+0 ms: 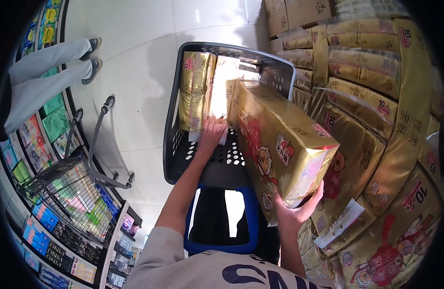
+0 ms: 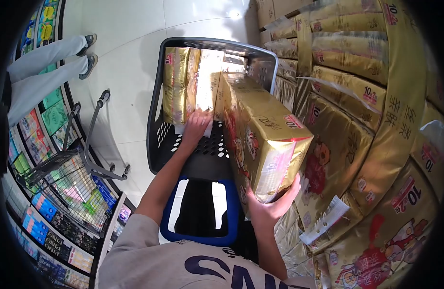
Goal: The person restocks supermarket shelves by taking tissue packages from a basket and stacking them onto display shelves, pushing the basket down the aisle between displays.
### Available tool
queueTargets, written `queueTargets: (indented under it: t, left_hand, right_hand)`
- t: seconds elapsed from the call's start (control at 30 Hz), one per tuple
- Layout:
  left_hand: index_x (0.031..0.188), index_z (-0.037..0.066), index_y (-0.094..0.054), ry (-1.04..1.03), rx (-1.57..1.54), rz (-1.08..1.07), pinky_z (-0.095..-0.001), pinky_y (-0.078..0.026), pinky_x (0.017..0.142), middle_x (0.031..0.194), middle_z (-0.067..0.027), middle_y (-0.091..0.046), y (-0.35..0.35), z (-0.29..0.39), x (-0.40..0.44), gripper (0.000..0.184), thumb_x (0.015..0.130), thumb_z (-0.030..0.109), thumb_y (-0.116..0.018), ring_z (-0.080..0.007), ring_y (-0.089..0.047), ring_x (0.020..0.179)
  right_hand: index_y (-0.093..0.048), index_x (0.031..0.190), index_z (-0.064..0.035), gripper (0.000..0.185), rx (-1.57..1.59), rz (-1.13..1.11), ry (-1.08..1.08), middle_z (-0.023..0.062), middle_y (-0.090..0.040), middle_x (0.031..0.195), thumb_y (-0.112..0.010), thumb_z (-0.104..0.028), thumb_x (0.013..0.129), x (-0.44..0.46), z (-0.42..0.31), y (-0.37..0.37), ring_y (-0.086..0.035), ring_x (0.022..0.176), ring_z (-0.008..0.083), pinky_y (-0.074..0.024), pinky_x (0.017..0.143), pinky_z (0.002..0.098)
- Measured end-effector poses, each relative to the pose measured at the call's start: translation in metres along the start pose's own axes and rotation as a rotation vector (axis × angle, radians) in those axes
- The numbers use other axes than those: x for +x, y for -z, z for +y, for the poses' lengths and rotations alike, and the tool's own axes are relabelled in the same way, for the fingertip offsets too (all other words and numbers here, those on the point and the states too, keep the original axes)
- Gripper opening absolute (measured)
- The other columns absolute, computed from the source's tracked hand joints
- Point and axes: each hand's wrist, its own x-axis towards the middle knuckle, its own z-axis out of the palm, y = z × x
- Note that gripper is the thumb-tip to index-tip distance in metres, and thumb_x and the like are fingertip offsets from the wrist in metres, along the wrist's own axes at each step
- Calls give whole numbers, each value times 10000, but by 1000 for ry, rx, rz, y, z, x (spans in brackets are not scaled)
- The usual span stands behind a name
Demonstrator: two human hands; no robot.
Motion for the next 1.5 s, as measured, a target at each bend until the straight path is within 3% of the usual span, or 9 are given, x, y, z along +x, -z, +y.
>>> queueTargets:
  t: [0.17, 0.47, 0.53, 0.7, 0.93, 1.13, 1.2, 1.43, 1.5]
  left_hand:
    - [1360, 121, -445, 54, 93, 12, -408, -371, 1073, 1150, -112, -512, 0, 2, -4, 462, 911, 209, -506, -290, -483, 1191]
    - [1276, 113, -498, 35, 109, -6, -411, -374, 1089, 1133, -99, -520, 15, -5, -13, 392, 897, 209, -526, -271, -496, 1186]
    - [1252, 107, -524, 30, 74, -10, -379, -428, 1052, 1144, -90, -541, 16, -9, -16, 380, 884, 198, -535, -251, -526, 1156]
    - [1239, 85, -549, 40, -141, -197, -291, -510, 911, 1187, -82, -565, 52, -18, -13, 383, 862, 155, -545, -216, -576, 1101]
    - [1221, 65, -543, 51, -333, -63, -402, -511, 869, 1201, -128, -538, 99, -21, -15, 512, 743, 137, -712, -282, -556, 1123]
    - [1274, 57, -496, 349, -734, -372, -455, -467, 904, 1224, -151, -553, 160, -22, -39, 617, 748, 207, -781, -337, -557, 1149]
    - [1288, 58, -488, 396, -755, -351, -455, -464, 915, 1224, -155, -570, 188, -27, -51, 601, 781, 221, -767, -346, -572, 1130]
    - [1273, 49, -521, 603, -883, -174, -436, -468, 930, 1196, -163, -583, 273, -11, -126, 529, 832, 263, -718, -343, -573, 1112]
    - [1244, 54, -552, 640, -876, -325, -426, -469, 931, 1178, -155, -599, 297, -4, -138, 481, 841, 263, -711, -343, -582, 1082]
  right_hand:
    - [-255, 1475, 11, 1070, -13, -41, 14, 195, -404, 1379, -861, -36, 594, -3, 3, 4, -417, 1292, 315, -320, 1106, 410]
    - [-309, 1430, 47, 1043, -75, -10, 154, 226, -450, 1265, -881, -53, 563, 0, 6, -1, -488, 1157, 392, -399, 1006, 457]
    - [-278, 1468, 13, 1060, -50, -11, 124, 200, -423, 1364, -868, -50, 589, -2, 11, -6, -432, 1280, 332, -323, 1103, 430]
    - [-279, 1453, 32, 1051, -53, -17, 57, 226, -442, 1294, -874, -77, 594, -4, 13, -25, -458, 1213, 382, -367, 1048, 459]
    - [-248, 1444, 65, 1066, -45, -86, 43, 288, -442, 1220, -889, -167, 624, -22, 11, -33, -467, 1136, 461, -396, 990, 503]
    - [-244, 1439, 97, 1100, -34, -26, 161, 301, -436, 1275, -906, -168, 601, -22, 9, -34, -473, 1166, 466, -402, 1007, 482]
    - [-242, 1453, 64, 1075, 6, -24, 114, 270, -422, 1341, -891, -106, 613, -21, 9, -38, -453, 1250, 426, -380, 1070, 456]
    - [-268, 1442, 26, 1031, -30, -35, 88, 243, -453, 1257, -863, -215, 635, -10, 13, -28, -476, 1165, 422, -395, 1017, 475]
    - [-279, 1435, 25, 1043, -7, -6, 135, 241, -461, 1245, -881, -181, 608, -6, 18, -27, -479, 1160, 412, -393, 1020, 464]
